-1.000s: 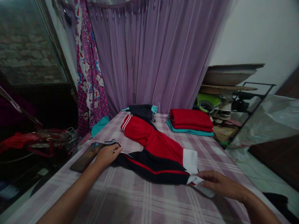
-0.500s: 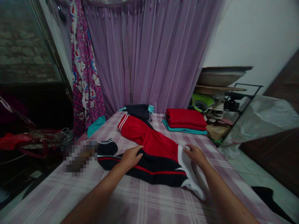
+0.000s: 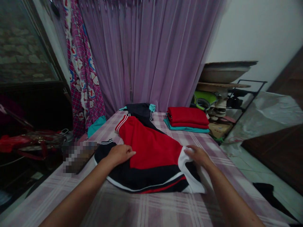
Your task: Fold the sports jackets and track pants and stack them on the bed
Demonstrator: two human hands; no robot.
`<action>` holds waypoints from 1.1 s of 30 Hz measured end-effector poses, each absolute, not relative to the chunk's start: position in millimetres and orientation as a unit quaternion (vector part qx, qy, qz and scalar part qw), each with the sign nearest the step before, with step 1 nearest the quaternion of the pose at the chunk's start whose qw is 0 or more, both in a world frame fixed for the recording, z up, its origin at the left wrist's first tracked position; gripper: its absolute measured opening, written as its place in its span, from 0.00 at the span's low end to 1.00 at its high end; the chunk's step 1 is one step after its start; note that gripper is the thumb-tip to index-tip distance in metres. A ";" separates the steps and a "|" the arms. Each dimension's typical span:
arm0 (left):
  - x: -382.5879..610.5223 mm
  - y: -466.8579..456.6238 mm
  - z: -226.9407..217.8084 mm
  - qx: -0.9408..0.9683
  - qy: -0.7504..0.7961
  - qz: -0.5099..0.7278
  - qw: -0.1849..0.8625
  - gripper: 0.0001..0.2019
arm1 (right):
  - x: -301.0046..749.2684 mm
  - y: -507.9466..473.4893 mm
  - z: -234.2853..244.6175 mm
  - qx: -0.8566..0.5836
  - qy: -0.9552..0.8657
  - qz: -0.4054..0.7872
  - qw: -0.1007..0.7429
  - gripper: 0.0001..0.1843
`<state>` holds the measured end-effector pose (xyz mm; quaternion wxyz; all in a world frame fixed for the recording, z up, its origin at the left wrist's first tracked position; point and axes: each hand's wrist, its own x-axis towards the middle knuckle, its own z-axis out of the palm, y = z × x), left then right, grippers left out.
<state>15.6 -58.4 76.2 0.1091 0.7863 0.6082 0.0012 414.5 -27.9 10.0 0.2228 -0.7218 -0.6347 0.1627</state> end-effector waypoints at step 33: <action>54.1 60.9 68.7 0.855 0.518 -0.023 -0.012 0.32 | 406.2 -124.8 133.3 -0.299 -0.770 0.560 0.069 0.26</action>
